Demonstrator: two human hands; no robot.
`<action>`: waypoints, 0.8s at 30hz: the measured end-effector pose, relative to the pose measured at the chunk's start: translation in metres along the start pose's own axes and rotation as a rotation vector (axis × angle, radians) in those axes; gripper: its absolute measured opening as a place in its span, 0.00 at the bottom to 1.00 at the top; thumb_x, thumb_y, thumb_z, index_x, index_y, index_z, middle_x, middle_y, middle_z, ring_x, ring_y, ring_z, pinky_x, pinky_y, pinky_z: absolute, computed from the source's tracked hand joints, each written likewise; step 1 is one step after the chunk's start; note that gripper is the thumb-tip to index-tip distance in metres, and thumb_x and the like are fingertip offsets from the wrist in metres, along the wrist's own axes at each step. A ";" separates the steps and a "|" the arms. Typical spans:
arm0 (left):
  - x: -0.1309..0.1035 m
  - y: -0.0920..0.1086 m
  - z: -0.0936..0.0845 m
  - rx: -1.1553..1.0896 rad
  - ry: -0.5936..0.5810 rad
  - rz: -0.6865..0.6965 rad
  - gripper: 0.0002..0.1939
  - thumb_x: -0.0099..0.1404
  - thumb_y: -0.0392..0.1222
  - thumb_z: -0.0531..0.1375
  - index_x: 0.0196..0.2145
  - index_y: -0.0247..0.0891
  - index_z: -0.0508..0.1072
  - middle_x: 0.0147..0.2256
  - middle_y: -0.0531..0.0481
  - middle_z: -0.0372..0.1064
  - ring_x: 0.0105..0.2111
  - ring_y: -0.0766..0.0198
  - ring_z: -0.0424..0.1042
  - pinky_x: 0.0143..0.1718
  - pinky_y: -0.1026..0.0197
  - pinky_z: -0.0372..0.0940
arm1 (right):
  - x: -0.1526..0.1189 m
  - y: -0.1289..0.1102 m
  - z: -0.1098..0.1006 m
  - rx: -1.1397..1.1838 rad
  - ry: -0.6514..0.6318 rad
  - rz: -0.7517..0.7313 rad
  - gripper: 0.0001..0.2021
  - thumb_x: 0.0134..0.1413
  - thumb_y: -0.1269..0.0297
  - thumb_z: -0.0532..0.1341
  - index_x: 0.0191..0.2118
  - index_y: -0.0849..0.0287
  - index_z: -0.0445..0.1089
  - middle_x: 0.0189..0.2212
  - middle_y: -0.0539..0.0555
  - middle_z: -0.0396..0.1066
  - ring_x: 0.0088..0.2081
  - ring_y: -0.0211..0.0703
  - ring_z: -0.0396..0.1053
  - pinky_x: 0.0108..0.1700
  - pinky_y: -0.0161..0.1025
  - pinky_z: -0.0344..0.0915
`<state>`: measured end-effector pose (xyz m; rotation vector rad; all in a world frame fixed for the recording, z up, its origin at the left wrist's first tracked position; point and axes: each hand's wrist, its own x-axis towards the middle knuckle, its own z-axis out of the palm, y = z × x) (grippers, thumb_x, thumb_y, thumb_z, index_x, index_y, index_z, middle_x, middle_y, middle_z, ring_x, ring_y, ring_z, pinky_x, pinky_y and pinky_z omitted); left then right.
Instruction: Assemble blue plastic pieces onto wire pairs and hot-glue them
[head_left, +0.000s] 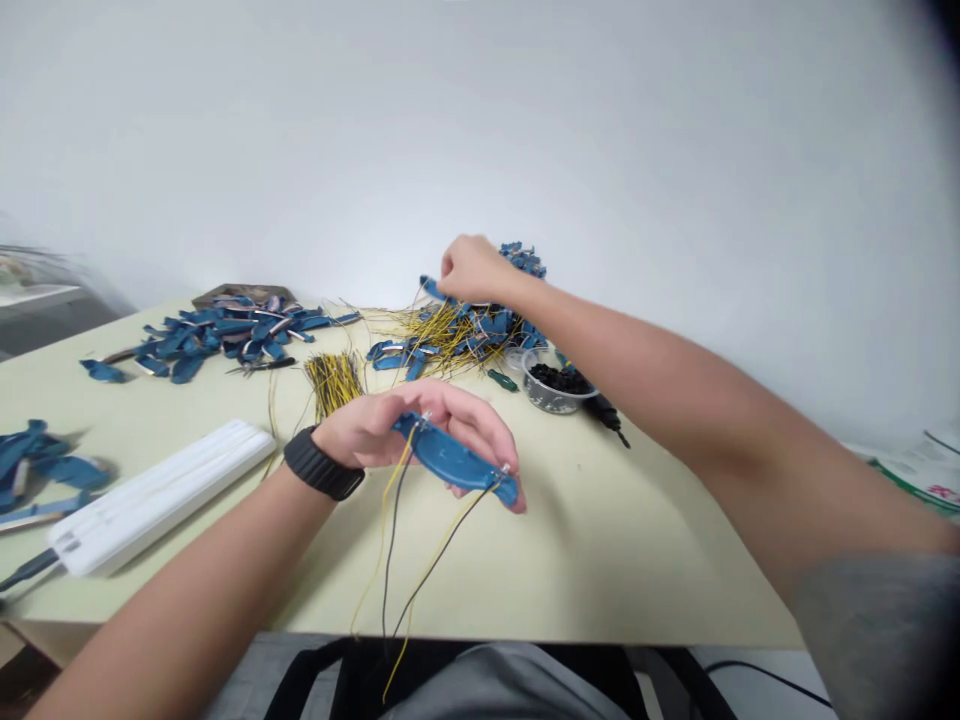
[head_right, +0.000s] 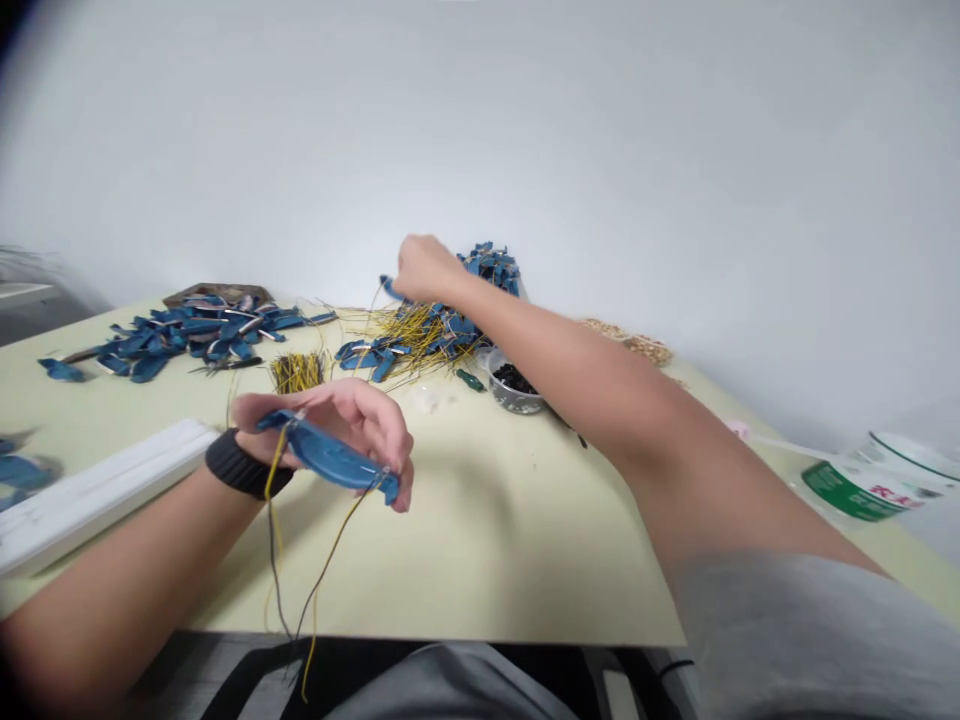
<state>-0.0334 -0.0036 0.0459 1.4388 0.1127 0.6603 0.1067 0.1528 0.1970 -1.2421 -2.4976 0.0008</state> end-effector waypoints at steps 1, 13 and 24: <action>0.001 0.000 -0.001 0.021 -0.035 0.028 0.52 0.47 0.92 0.86 0.45 0.38 0.95 0.31 0.33 0.87 0.34 0.36 0.91 0.29 0.52 0.81 | 0.022 0.012 -0.009 -0.028 0.051 0.063 0.04 0.65 0.76 0.76 0.38 0.62 0.84 0.42 0.63 0.86 0.50 0.55 0.81 0.57 0.49 0.76; 0.002 -0.025 -0.037 0.039 0.058 0.042 0.63 0.68 0.99 0.69 0.60 0.28 0.92 0.56 0.18 0.91 0.42 0.47 0.88 0.41 0.55 0.77 | 0.029 0.103 -0.035 0.189 0.430 0.458 0.11 0.79 0.76 0.70 0.40 0.60 0.79 0.34 0.54 0.77 0.41 0.41 0.75 0.49 0.42 0.71; -0.006 -0.046 -0.023 0.125 0.506 -0.147 0.61 0.83 0.94 0.47 0.59 0.31 0.89 0.53 0.27 0.91 0.59 0.30 0.91 0.63 0.39 0.79 | -0.186 0.005 -0.013 0.468 -0.123 0.061 0.11 0.75 0.63 0.76 0.36 0.54 0.86 0.24 0.47 0.64 0.29 0.41 0.56 0.35 0.46 0.54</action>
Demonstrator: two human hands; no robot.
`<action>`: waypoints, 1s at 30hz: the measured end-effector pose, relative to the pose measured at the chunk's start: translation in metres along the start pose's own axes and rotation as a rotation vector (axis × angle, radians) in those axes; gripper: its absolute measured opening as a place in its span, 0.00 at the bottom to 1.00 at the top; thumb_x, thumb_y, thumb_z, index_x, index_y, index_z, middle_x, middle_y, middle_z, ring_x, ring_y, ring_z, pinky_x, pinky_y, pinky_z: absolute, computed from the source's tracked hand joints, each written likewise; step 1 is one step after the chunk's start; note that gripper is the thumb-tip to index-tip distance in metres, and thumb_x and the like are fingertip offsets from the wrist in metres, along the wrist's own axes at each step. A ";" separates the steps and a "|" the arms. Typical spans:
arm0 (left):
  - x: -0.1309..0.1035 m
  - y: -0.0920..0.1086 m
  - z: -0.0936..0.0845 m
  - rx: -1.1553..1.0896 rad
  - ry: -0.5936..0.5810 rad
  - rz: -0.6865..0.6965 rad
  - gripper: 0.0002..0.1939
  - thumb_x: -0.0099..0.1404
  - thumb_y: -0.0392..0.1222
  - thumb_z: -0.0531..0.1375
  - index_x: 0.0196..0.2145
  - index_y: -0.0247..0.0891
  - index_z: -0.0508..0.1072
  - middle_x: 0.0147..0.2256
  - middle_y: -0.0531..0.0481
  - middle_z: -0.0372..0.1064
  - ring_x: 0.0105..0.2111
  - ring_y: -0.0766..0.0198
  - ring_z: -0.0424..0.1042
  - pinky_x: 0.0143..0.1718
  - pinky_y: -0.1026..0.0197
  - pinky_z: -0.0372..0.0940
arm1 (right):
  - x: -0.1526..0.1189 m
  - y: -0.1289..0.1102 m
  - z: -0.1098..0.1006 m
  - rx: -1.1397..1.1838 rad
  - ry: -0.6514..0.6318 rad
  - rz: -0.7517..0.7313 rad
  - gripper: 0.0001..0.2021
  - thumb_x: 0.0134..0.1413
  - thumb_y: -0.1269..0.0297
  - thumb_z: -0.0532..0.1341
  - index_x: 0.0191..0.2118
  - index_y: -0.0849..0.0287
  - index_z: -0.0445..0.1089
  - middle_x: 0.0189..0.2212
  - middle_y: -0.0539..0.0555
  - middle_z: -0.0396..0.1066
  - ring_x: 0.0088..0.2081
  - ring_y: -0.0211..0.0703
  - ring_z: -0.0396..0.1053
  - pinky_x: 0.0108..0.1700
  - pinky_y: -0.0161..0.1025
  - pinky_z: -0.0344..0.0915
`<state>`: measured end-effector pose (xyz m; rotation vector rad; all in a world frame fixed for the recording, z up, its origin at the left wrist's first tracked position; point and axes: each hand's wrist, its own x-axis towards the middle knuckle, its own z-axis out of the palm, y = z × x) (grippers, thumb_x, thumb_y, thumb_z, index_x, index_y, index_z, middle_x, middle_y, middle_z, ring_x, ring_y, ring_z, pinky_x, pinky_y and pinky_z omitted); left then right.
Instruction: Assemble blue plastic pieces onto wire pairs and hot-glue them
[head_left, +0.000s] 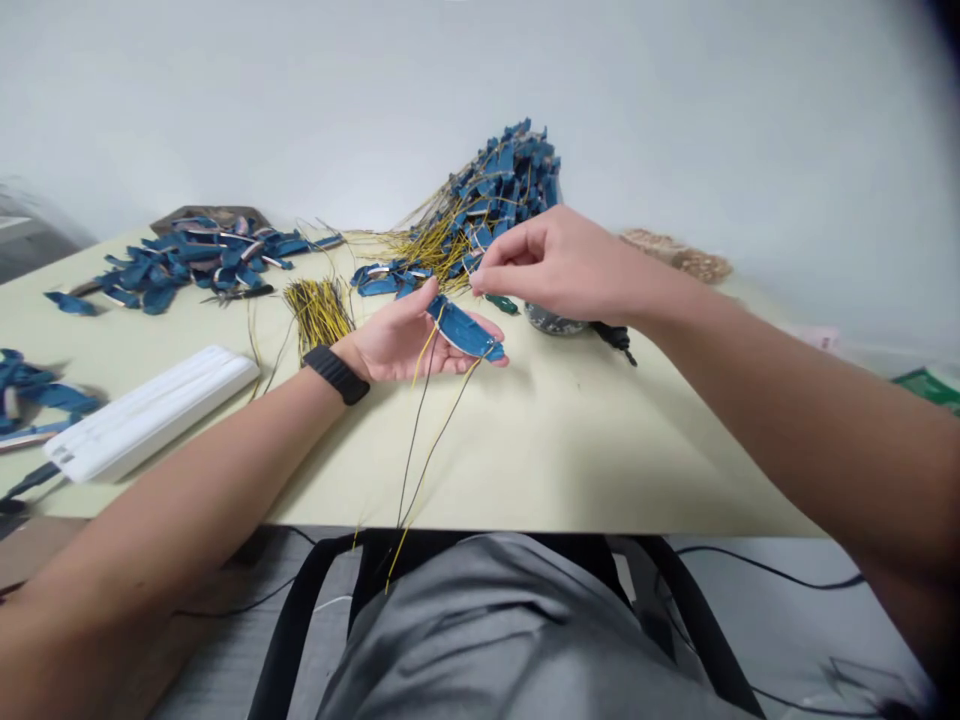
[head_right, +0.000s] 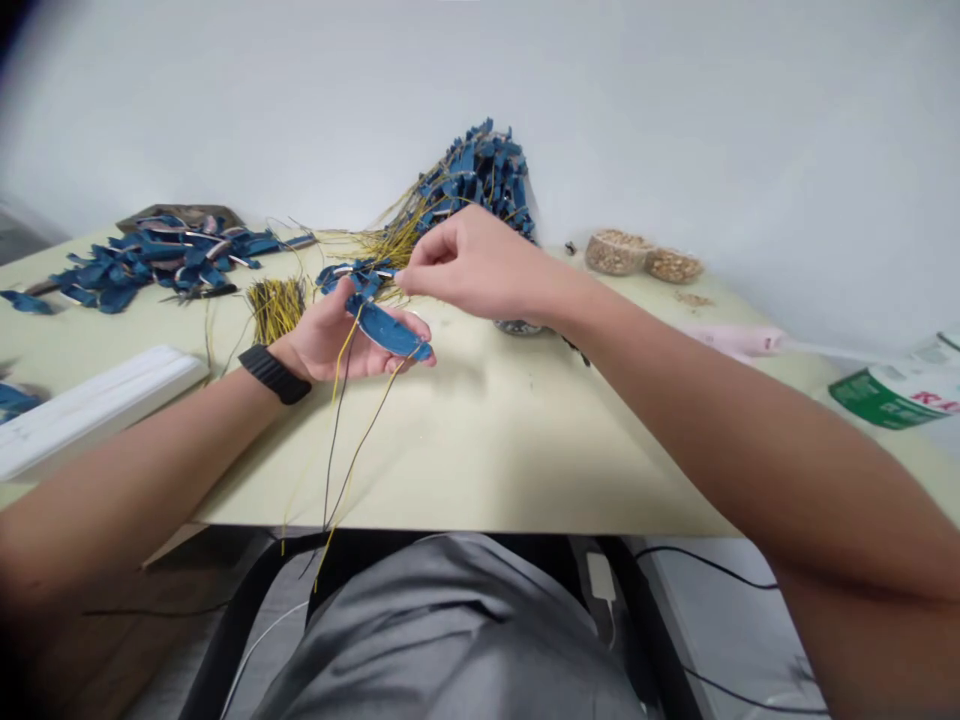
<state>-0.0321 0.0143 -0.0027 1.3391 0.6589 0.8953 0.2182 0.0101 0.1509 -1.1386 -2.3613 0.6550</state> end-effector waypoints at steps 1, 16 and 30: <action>-0.001 0.001 0.004 0.004 0.012 -0.006 0.59 0.84 0.93 0.47 0.59 0.31 0.89 0.54 0.27 0.91 0.59 0.31 0.91 0.61 0.42 0.79 | -0.011 0.001 0.003 -0.006 -0.021 -0.014 0.11 0.75 0.63 0.77 0.35 0.54 0.85 0.25 0.48 0.66 0.30 0.41 0.58 0.36 0.46 0.55; -0.010 0.016 0.029 -0.031 0.082 0.032 0.44 0.87 0.83 0.57 0.62 0.40 0.90 0.52 0.44 0.93 0.41 0.59 0.86 0.49 0.57 0.78 | -0.043 -0.013 0.012 -0.110 0.042 -0.161 0.18 0.67 0.80 0.69 0.27 0.52 0.75 0.24 0.48 0.75 0.32 0.46 0.73 0.46 0.45 0.71; -0.017 0.060 0.016 0.099 0.217 0.070 0.55 0.97 0.79 0.34 0.80 0.30 0.79 0.84 0.41 0.78 0.88 0.46 0.70 0.87 0.46 0.69 | -0.012 -0.042 -0.007 -0.239 0.239 -0.220 0.15 0.63 0.77 0.63 0.48 0.64 0.88 0.36 0.46 0.72 0.56 0.53 0.87 0.64 0.44 0.73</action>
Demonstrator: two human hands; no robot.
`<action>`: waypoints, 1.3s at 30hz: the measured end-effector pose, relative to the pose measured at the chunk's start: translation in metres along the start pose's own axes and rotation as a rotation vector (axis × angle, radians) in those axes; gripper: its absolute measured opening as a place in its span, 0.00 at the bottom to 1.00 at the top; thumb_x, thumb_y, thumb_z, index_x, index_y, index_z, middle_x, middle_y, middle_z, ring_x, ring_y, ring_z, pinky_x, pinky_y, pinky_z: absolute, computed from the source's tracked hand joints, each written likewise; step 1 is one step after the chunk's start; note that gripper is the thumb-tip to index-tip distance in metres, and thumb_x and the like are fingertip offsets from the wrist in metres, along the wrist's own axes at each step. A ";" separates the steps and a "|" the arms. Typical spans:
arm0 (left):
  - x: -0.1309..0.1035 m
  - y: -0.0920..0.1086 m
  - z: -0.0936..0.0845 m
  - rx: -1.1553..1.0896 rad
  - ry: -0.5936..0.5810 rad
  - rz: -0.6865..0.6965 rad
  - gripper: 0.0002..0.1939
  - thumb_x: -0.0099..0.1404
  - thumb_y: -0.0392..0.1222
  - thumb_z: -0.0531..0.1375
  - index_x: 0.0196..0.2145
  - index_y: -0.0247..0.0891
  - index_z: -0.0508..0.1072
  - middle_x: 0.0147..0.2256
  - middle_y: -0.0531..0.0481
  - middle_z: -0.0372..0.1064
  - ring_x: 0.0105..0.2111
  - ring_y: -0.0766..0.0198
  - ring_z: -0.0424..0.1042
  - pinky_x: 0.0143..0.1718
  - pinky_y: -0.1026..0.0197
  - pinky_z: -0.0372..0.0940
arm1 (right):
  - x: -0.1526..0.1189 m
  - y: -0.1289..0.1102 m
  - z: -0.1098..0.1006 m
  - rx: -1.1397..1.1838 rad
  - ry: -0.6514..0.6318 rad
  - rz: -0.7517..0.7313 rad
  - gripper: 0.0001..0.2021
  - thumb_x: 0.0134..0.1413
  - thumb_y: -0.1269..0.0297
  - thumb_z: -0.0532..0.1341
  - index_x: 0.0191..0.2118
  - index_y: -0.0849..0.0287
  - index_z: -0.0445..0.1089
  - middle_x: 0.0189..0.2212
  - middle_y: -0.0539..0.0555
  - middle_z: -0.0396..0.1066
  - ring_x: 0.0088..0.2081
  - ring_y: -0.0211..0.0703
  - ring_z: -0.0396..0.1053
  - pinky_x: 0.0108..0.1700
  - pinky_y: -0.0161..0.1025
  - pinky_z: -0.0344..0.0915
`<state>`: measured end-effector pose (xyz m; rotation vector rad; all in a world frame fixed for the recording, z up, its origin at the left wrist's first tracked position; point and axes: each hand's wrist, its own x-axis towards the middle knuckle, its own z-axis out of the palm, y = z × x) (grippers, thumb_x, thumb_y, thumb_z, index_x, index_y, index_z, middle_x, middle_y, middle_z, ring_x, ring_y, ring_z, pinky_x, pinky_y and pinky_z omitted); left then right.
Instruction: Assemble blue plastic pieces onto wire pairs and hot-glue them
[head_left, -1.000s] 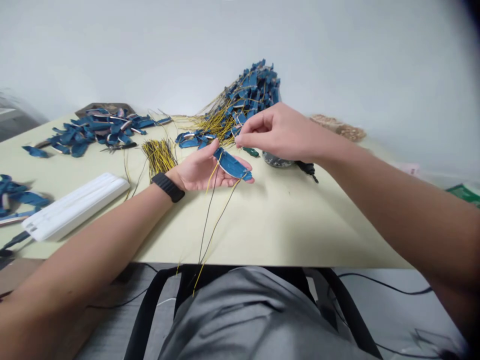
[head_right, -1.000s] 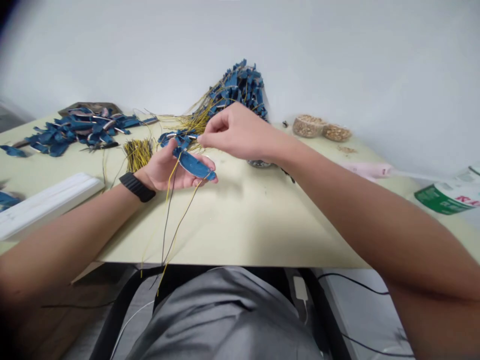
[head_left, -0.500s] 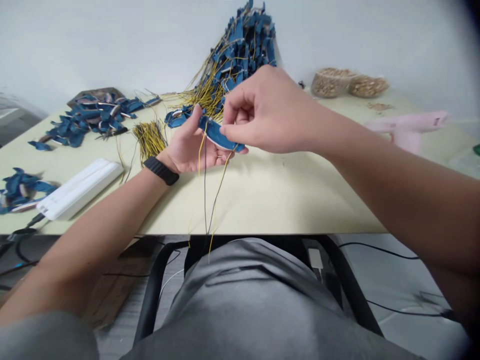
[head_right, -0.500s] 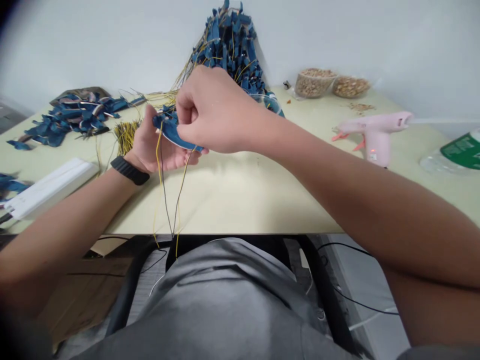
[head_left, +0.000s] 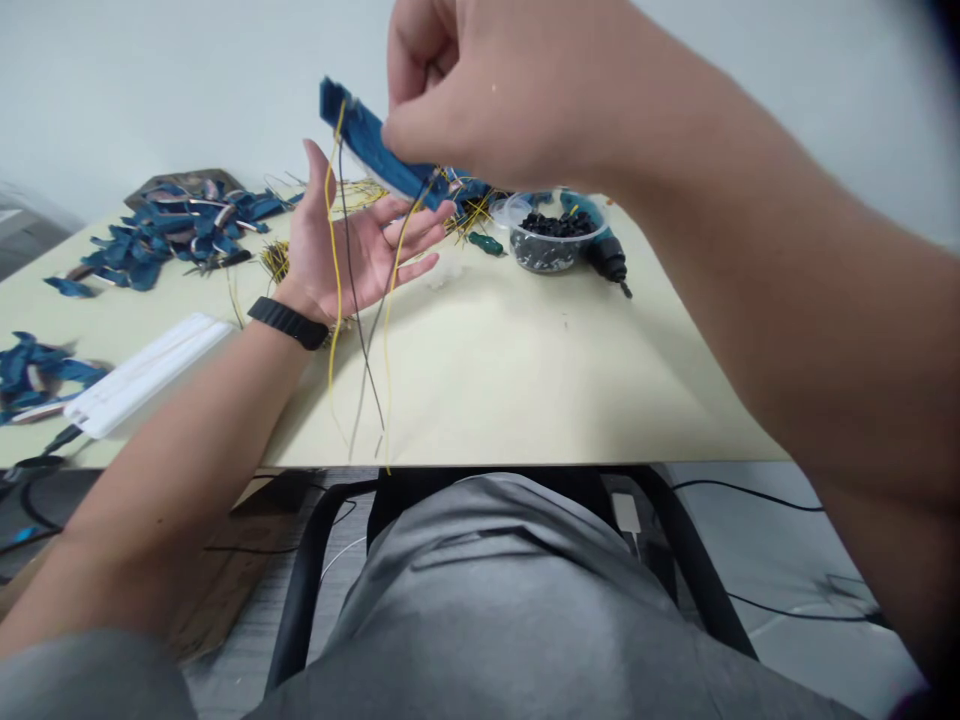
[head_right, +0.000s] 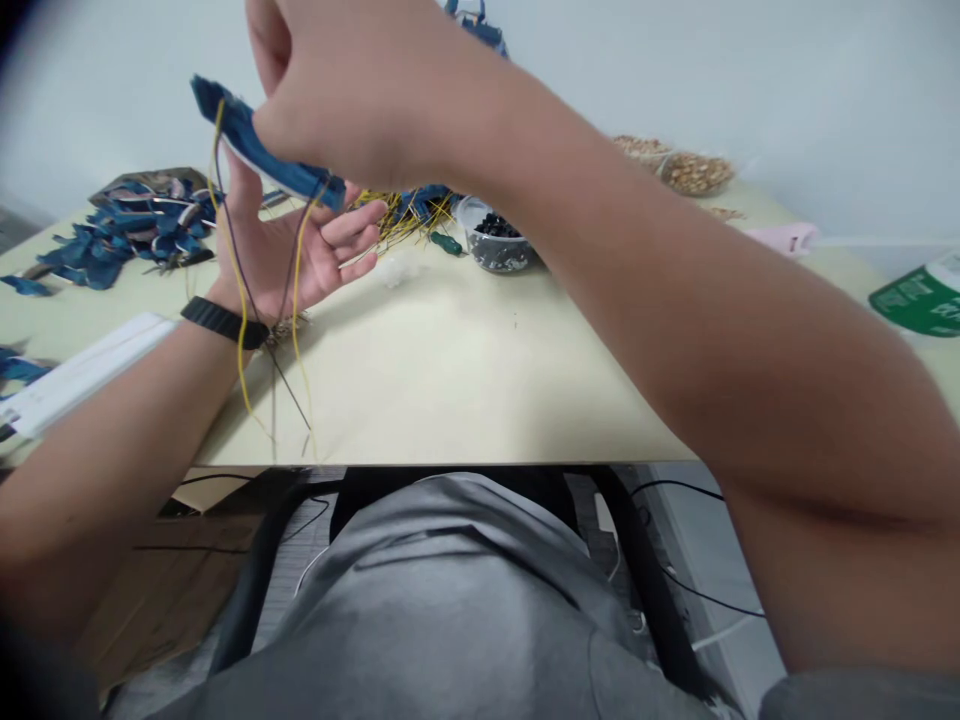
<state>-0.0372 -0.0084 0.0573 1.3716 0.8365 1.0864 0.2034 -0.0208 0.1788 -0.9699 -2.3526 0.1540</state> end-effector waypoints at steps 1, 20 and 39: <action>0.000 0.001 -0.003 0.015 0.018 0.023 0.54 0.97 0.81 0.39 0.77 0.32 0.81 0.84 0.42 0.79 0.89 0.44 0.69 0.89 0.44 0.68 | 0.003 0.002 -0.002 -0.013 0.007 0.035 0.15 0.62 0.77 0.64 0.49 0.63 0.86 0.39 0.46 0.74 0.62 0.55 0.86 0.66 0.44 0.71; 0.004 -0.006 0.087 0.683 0.291 0.293 0.15 0.83 0.62 0.65 0.48 0.52 0.84 0.58 0.49 0.88 0.61 0.42 0.78 0.74 0.35 0.72 | -0.102 0.125 -0.036 -0.200 -0.111 0.674 0.14 0.69 0.76 0.72 0.31 0.56 0.81 0.31 0.56 0.78 0.35 0.43 0.69 0.42 0.49 0.66; 0.105 -0.057 0.255 1.169 -0.173 0.296 0.39 0.71 0.69 0.80 0.66 0.35 0.90 0.65 0.25 0.82 0.77 0.04 0.63 0.80 0.12 0.51 | -0.169 0.171 -0.034 -0.272 -0.211 0.766 0.10 0.60 0.70 0.74 0.29 0.51 0.78 0.27 0.59 0.77 0.39 0.60 0.77 0.41 0.53 0.67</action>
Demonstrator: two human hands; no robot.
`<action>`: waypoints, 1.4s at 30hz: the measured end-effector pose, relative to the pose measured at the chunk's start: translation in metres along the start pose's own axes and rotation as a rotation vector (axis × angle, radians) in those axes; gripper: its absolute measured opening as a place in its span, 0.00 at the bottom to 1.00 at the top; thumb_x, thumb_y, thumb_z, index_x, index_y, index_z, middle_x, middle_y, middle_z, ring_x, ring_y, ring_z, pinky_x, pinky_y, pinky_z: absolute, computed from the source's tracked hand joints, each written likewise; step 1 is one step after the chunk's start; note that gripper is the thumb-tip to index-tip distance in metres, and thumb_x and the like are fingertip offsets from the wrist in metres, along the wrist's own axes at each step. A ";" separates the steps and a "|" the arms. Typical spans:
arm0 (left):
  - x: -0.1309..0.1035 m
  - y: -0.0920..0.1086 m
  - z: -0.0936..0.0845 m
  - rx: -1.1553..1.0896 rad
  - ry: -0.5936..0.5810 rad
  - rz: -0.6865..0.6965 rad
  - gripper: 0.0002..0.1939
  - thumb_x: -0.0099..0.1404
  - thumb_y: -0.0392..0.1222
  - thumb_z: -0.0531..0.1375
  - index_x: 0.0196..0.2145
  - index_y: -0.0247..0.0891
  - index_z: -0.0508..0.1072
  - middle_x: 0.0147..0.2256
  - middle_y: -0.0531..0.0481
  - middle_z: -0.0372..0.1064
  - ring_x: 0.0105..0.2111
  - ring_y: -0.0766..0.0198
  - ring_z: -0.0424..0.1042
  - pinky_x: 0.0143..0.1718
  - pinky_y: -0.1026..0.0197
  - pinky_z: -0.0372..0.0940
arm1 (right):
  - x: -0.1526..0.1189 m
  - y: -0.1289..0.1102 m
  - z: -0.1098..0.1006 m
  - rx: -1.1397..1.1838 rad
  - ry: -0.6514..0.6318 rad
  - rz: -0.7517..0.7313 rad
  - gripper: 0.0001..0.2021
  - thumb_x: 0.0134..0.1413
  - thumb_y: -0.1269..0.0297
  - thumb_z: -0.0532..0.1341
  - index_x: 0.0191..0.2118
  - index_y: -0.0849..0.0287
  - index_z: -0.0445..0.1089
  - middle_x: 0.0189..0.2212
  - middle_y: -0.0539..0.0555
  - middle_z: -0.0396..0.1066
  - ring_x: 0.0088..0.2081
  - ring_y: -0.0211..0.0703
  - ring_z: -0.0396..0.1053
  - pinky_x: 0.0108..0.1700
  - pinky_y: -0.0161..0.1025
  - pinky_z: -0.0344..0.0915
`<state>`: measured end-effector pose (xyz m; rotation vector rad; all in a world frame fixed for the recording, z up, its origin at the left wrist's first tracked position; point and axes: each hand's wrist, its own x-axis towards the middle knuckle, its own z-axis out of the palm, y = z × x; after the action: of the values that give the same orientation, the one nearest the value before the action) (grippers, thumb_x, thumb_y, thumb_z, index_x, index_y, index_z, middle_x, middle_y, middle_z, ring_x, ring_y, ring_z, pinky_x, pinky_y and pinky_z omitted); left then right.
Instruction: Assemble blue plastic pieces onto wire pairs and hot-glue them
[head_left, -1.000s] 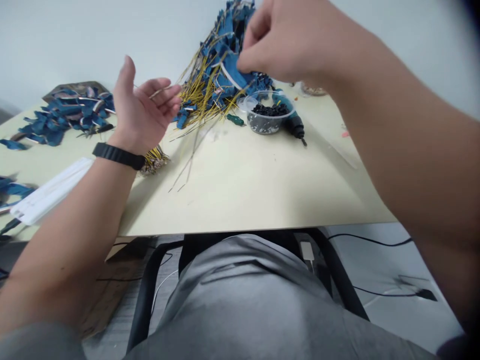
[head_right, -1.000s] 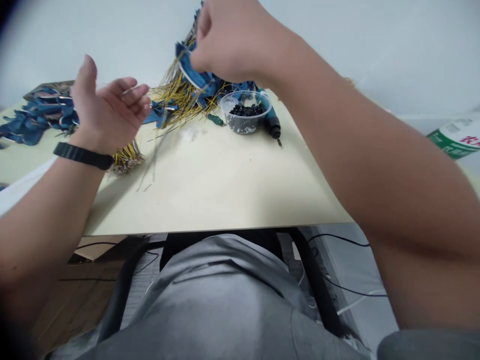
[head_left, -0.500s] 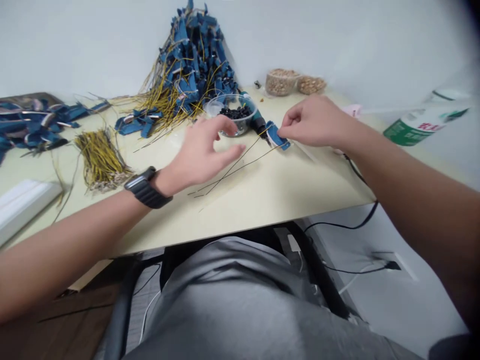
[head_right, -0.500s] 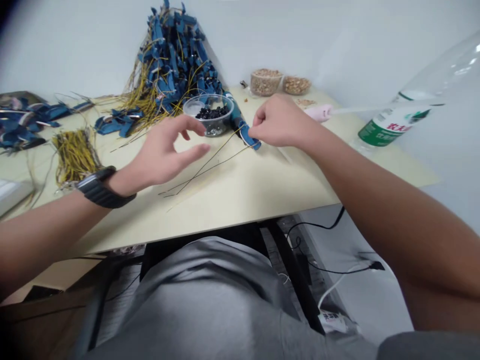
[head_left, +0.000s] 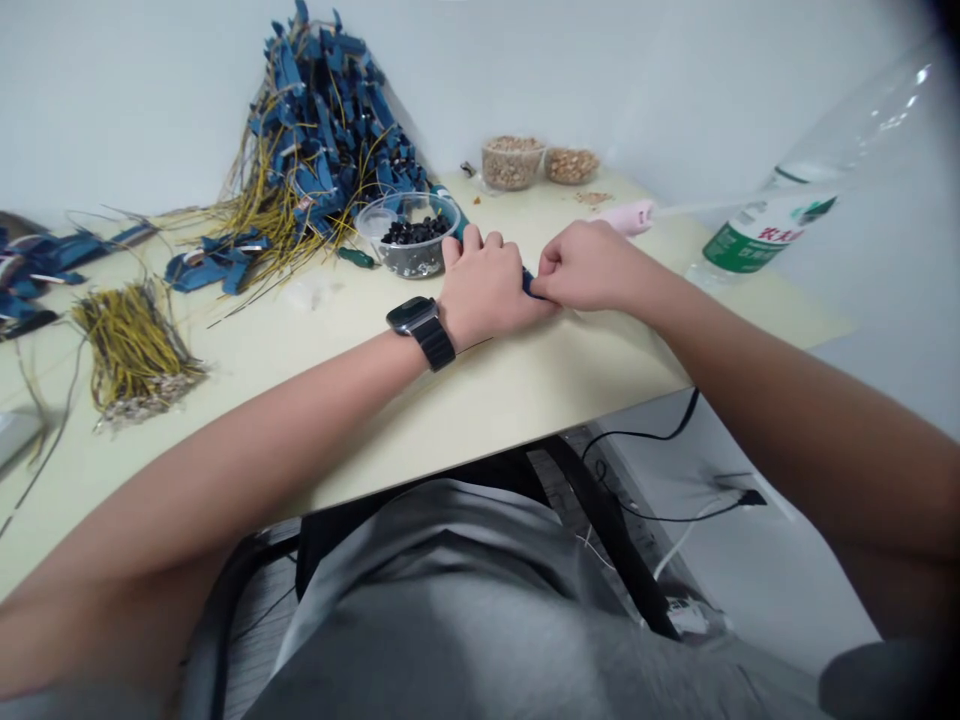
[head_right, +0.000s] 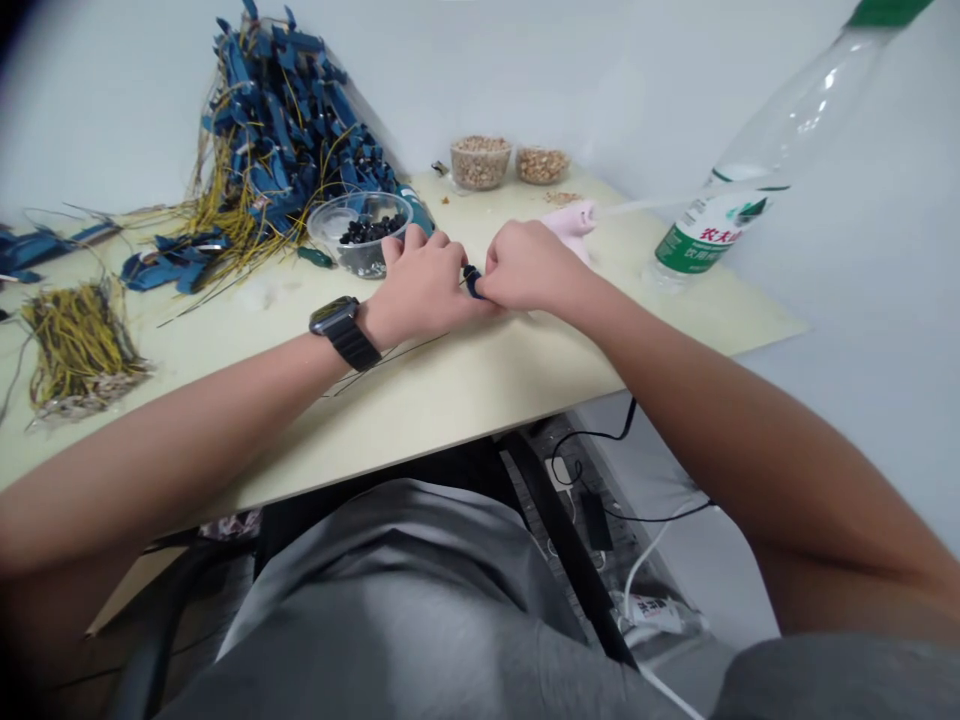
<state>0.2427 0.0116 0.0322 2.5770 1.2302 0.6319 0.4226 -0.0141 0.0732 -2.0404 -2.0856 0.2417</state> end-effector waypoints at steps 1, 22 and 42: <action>0.001 0.001 0.001 0.005 -0.014 -0.006 0.40 0.71 0.69 0.80 0.65 0.34 0.91 0.65 0.24 0.82 0.77 0.03 0.63 0.79 0.11 0.51 | 0.000 0.000 0.001 0.006 0.004 0.002 0.11 0.60 0.70 0.73 0.28 0.51 0.77 0.27 0.59 0.76 0.38 0.60 0.76 0.41 0.54 0.67; 0.014 -0.042 -0.002 -0.054 -0.200 0.161 0.42 0.69 0.77 0.80 0.65 0.44 0.96 0.67 0.32 0.84 0.71 0.20 0.67 0.76 0.20 0.56 | -0.001 0.039 0.010 0.251 0.015 0.003 0.09 0.66 0.75 0.72 0.43 0.58 0.92 0.35 0.57 0.85 0.37 0.50 0.75 0.42 0.47 0.68; 0.016 -0.050 -0.002 -0.020 -0.192 0.215 0.39 0.70 0.76 0.81 0.64 0.44 0.97 0.66 0.33 0.85 0.70 0.20 0.68 0.76 0.17 0.56 | 0.003 0.043 0.018 0.421 0.025 -0.003 0.08 0.64 0.74 0.79 0.38 0.54 0.85 0.29 0.52 0.78 0.31 0.46 0.69 0.36 0.45 0.63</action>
<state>0.2164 0.0558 0.0196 2.7006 0.8924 0.4186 0.4586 -0.0089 0.0444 -1.7769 -1.8306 0.5954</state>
